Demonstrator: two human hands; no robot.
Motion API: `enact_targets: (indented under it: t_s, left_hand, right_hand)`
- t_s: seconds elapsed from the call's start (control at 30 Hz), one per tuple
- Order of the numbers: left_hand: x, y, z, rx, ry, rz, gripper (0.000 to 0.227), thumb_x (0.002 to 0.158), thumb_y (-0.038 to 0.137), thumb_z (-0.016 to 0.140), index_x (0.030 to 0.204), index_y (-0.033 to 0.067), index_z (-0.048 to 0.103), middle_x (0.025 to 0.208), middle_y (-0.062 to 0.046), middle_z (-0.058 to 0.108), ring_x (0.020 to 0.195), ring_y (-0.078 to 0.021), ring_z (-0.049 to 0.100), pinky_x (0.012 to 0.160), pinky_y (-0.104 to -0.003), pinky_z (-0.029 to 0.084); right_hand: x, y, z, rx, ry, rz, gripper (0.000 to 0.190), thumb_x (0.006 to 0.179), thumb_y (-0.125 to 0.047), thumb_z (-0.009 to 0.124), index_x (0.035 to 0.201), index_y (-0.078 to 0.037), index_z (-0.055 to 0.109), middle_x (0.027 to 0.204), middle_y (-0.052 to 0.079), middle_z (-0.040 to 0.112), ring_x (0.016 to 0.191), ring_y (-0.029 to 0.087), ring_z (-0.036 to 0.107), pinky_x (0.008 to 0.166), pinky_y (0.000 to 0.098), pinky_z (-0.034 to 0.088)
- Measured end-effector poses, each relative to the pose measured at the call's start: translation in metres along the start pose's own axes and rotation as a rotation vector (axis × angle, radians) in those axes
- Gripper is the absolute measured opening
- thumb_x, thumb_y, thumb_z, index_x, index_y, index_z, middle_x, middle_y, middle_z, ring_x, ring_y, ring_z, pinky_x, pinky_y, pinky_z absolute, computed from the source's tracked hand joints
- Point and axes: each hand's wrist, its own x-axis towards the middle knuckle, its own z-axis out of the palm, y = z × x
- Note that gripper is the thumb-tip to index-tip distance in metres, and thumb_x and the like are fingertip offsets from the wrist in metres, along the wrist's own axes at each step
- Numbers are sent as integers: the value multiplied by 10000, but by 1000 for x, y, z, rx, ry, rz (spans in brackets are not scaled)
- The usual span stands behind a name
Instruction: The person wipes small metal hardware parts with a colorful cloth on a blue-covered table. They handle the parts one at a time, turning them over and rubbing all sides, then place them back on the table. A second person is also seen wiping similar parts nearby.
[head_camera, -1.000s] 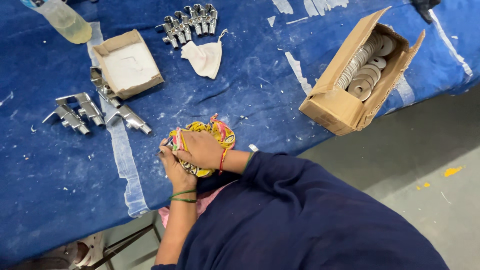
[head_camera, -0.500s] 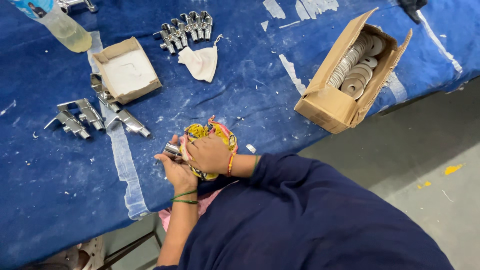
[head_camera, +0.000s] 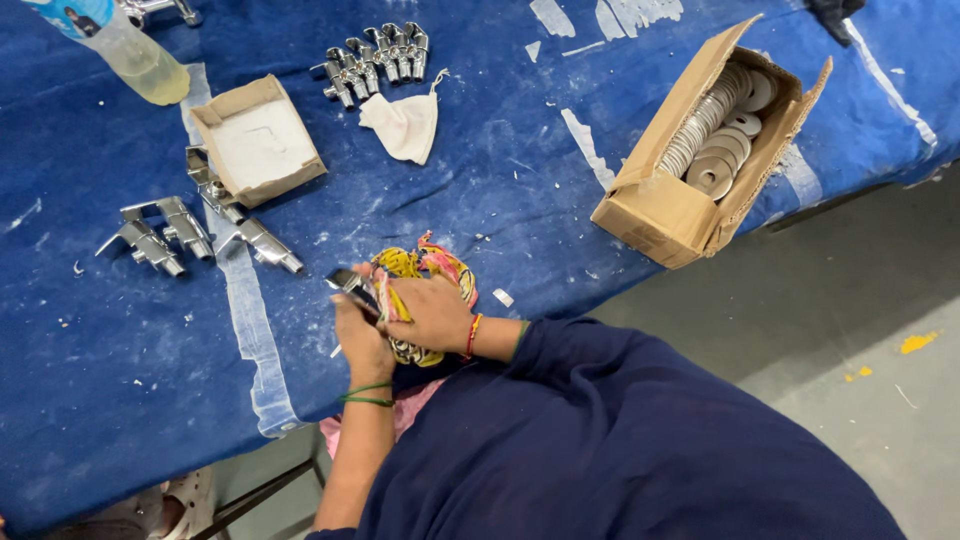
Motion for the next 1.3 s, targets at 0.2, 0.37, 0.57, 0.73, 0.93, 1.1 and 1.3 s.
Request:
enact_targets:
  t_s: [0.2,0.37,0.57,0.73,0.93,1.1,1.3]
  left_hand:
    - [-5,-1,4,189,-45,80,347,995,67,622,1315,54,487,1317,-118,633,1172,-188,631,1034,-335,528]
    - [2,2,-6,-26,13,30,271,951,18,717,1171,61,565,1025,-86,697,887,-184,676,804,-332,562]
    - [-20,-16,10,749,-215,112,292,824,94,815,1071,30,674,906,-33,704,786,-105,635,704,-285,542]
    - [-21,-7,26,783,-345,161,269,788,127,810,1022,49,703,956,-10,746,848,-89,686,755,-281,561]
    - [-28,-6,25,967,-347,103,204,779,99,779,965,32,727,855,-88,733,799,-158,672,745,-325,554]
    - [-18,-12,18,888,-526,619,469,805,75,700,1226,-91,577,1167,-215,632,1100,-301,606,900,-399,493]
    - [-17,-5,17,1203,-442,-28,249,779,180,818,961,27,746,831,-95,749,783,-255,730,767,-361,578]
  right_hand:
    - [-4,14,8,118,43,8,373,874,-341,726,1099,-59,634,970,152,689,911,368,670,790,489,503]
    - [19,28,-24,198,183,34,277,788,-188,733,1030,-68,674,962,150,679,955,392,657,828,457,524]
    - [47,11,-62,16,270,-276,329,791,-226,750,1079,-73,709,1004,134,686,904,382,639,780,494,477]
    - [58,-3,-42,-72,-122,-159,216,865,-327,736,1016,-172,728,1004,63,680,982,303,651,876,459,488]
    - [75,16,-42,-30,-181,-170,255,880,-307,689,1099,-184,733,1048,48,677,1047,296,627,930,461,457]
    - [47,-5,-25,-9,-144,-512,370,702,-245,689,1065,-186,728,1100,80,704,1090,302,630,980,471,438]
    - [84,26,-26,293,-234,-129,351,884,-283,689,1185,-103,680,1111,122,688,1058,308,655,926,411,506]
